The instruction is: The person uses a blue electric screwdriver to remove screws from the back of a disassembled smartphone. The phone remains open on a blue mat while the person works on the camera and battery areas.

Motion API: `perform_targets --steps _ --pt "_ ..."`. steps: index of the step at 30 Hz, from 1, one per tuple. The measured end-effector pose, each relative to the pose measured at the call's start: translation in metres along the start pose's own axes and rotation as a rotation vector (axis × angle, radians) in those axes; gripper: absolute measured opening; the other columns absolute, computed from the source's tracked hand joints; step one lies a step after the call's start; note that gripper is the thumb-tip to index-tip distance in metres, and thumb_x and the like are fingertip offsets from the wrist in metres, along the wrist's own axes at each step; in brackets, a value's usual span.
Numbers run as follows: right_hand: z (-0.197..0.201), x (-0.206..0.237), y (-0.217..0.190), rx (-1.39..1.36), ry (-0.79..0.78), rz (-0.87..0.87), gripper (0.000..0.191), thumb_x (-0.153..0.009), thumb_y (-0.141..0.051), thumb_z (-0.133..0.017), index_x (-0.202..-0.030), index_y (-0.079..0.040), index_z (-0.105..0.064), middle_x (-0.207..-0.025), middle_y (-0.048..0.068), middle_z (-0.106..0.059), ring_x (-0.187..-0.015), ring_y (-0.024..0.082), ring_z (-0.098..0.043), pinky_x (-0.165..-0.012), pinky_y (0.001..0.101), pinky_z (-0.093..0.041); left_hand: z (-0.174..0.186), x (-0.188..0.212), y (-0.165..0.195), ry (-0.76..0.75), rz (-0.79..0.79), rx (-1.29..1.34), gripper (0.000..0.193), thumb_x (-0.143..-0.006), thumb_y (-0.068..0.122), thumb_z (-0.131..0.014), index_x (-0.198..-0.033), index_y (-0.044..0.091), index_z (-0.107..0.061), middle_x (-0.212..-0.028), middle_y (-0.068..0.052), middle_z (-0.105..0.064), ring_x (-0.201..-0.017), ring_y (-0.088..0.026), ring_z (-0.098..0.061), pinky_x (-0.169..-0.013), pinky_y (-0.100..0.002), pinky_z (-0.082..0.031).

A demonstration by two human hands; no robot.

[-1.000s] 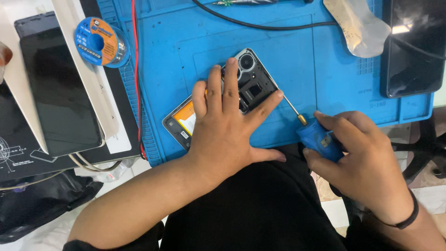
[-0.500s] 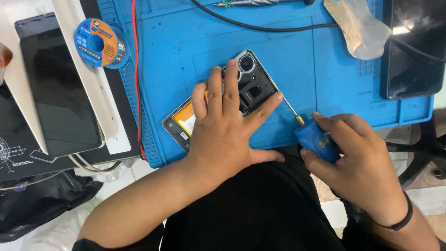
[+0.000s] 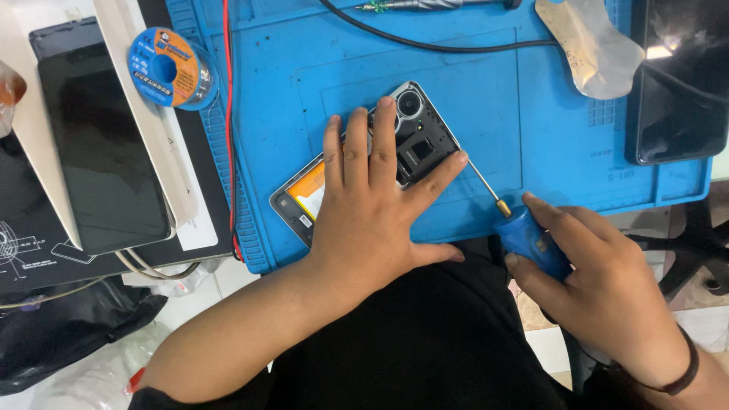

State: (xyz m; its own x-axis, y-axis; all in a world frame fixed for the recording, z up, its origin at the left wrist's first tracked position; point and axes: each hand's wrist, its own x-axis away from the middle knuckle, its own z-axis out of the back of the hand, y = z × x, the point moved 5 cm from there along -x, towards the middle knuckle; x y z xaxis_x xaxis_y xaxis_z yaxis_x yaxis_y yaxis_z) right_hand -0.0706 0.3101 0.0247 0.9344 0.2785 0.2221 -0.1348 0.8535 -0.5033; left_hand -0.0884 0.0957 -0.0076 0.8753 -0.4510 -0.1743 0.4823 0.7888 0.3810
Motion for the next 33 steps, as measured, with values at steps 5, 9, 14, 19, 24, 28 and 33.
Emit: perform_targets --steps 5,9,14,19,24,28,33 --pt "-0.001 -0.006 -0.009 -0.028 0.039 0.015 0.065 -0.071 -0.015 -0.083 -0.129 0.005 -0.064 -0.099 0.018 -0.069 -0.068 0.021 -0.07 -0.058 0.0303 -0.056 0.003 0.0 0.001 -0.001 0.016 -0.005 0.107 -0.064 0.082 -0.081 -0.154 0.033 -0.049 -0.155 -0.039 -0.015 -0.139 -0.06 -0.027 -0.116 -0.078 -0.022" --pt "0.002 -0.009 -0.016 -0.043 0.064 0.071 0.064 -0.072 -0.015 -0.082 -0.13 0.006 -0.064 -0.1 0.019 -0.069 -0.074 0.025 -0.07 -0.062 0.0322 -0.056 0.004 0.0 0.002 0.005 0.016 -0.004 0.106 -0.064 0.082 -0.081 -0.153 0.034 -0.05 -0.155 -0.037 -0.017 -0.139 -0.057 -0.028 -0.116 -0.077 -0.023" --pt "0.004 -0.014 -0.02 -0.018 0.073 0.094 0.062 -0.072 -0.015 -0.081 -0.128 0.007 -0.064 -0.095 0.02 -0.068 -0.073 0.028 -0.068 -0.062 0.0357 -0.055 0.002 0.0 0.003 -0.004 0.013 -0.044 0.107 -0.063 0.086 -0.079 -0.152 0.035 -0.048 -0.152 -0.037 -0.019 -0.138 -0.058 -0.027 -0.114 -0.078 -0.023" --pt "0.005 -0.02 -0.021 -0.029 0.062 0.086 0.062 -0.072 -0.015 -0.082 -0.127 0.008 -0.064 -0.093 0.021 -0.068 -0.069 0.029 -0.067 -0.058 0.0364 -0.054 0.003 0.0 0.005 0.015 0.018 -0.062 0.109 -0.062 0.087 -0.077 -0.154 0.038 -0.046 -0.152 -0.036 -0.02 -0.139 -0.057 -0.027 -0.115 -0.078 -0.024" --pt "0.007 -0.023 -0.025 -0.04 0.063 0.099 0.062 -0.071 -0.014 -0.082 -0.126 0.007 -0.064 -0.092 0.021 -0.068 -0.068 0.03 -0.067 -0.058 0.0372 -0.054 0.004 0.0 0.005 0.009 0.035 -0.044 0.109 -0.062 0.086 -0.078 -0.153 0.036 -0.046 -0.153 -0.035 -0.022 -0.139 -0.055 -0.027 -0.117 -0.077 -0.024" --pt "0.008 -0.023 -0.029 -0.046 0.078 0.092 0.062 -0.072 -0.015 -0.082 -0.127 0.008 -0.064 -0.093 0.021 -0.068 -0.066 0.029 -0.067 -0.056 0.0363 -0.053 0.003 0.001 0.005 0.016 0.035 -0.045 0.112 -0.062 0.087 -0.078 -0.154 0.033 -0.044 -0.153 -0.036 -0.022 -0.14 -0.055 -0.027 -0.116 -0.077 -0.024" --pt "0.007 -0.026 -0.03 -0.016 0.047 0.057 0.061 -0.072 -0.016 -0.082 -0.126 0.008 -0.064 -0.087 0.02 -0.068 -0.061 0.028 -0.066 -0.053 0.0362 -0.053 0.002 0.001 0.004 0.035 0.029 -0.038 0.115 -0.061 0.087 -0.078 -0.155 0.033 -0.041 -0.152 -0.035 -0.022 -0.14 -0.055 -0.027 -0.116 -0.077 -0.024"
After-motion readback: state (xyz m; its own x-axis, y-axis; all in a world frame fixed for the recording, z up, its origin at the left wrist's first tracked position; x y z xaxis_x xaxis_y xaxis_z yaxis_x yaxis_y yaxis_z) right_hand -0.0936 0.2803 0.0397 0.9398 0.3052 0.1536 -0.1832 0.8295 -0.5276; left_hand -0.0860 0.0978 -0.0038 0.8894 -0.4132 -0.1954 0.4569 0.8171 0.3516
